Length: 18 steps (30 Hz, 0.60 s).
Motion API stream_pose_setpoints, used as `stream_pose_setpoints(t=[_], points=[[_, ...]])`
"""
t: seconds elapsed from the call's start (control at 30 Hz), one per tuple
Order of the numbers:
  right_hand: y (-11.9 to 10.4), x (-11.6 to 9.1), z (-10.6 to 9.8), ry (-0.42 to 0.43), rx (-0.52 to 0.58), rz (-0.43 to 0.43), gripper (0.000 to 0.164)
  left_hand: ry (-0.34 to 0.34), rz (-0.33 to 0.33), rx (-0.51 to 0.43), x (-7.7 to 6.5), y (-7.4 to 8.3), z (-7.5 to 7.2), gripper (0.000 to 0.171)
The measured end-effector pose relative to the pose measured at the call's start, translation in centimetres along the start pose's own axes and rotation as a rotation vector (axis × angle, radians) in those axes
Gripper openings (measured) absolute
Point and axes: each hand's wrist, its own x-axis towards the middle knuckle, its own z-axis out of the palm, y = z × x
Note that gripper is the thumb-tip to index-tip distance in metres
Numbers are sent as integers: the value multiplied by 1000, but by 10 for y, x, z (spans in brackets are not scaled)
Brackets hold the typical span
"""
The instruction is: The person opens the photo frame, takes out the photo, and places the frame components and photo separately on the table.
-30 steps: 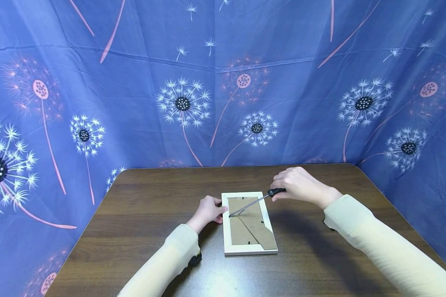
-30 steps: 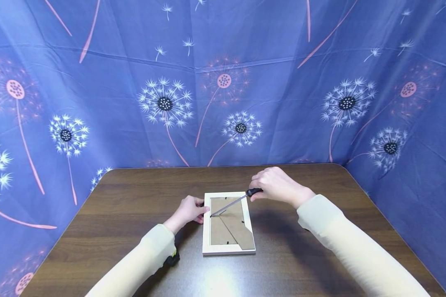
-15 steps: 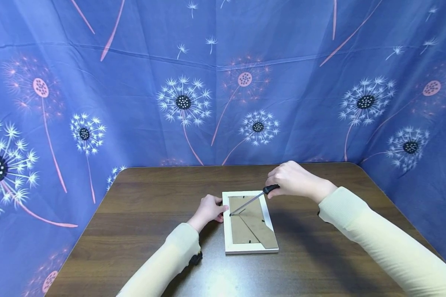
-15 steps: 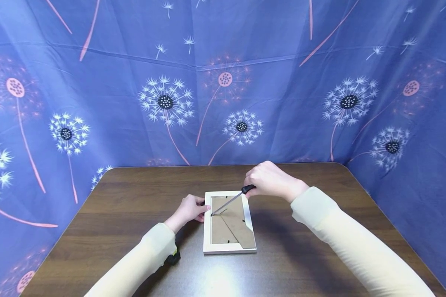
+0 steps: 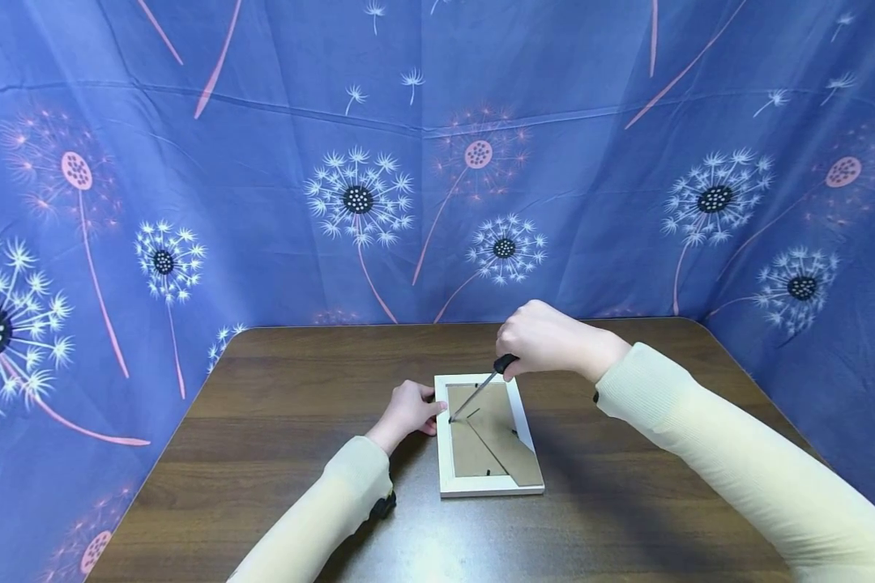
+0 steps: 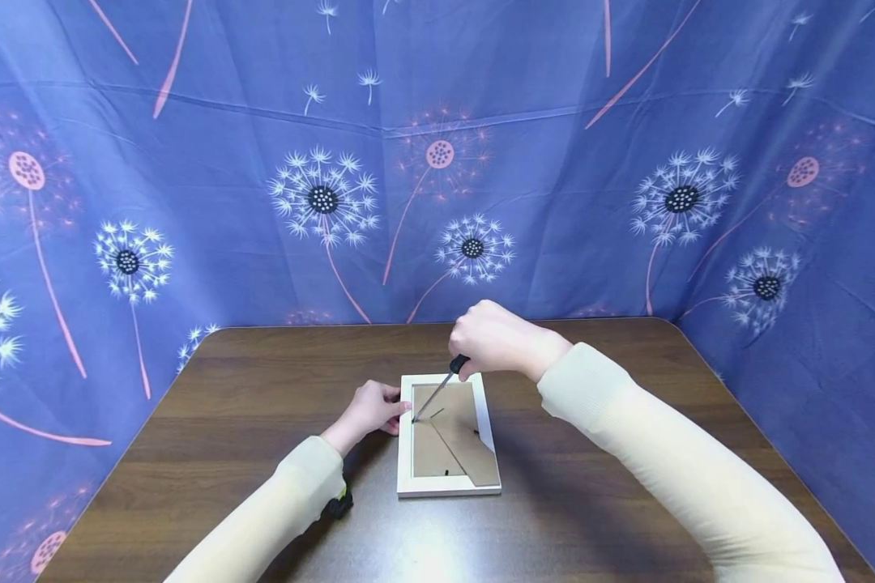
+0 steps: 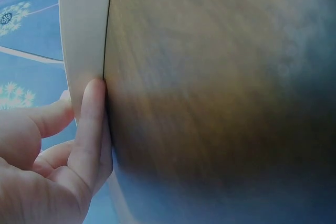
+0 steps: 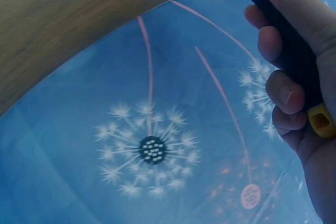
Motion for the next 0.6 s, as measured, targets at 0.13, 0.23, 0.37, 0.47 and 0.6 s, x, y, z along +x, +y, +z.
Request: stream_pose_setpoints(t=[0.13,0.23,0.37,0.47,0.6], points=[[-1,11,-5,-28,-7,-8,30,1,8,0,1,-2,1,37],[-2,18,-7,-40,-8,-16,33,-1,14,-8,1,-2,0,37],[-3,28,-11,-65,-20,-27,38,-2,17,-21,1,-3,0,35],[-4,35,-14,-97,-37,-27,38,-5,21,-18,2,-3,-1,35],[-7,44,-19,-137,-64,-23,39,-8,25,2,1,-3,-1,37]])
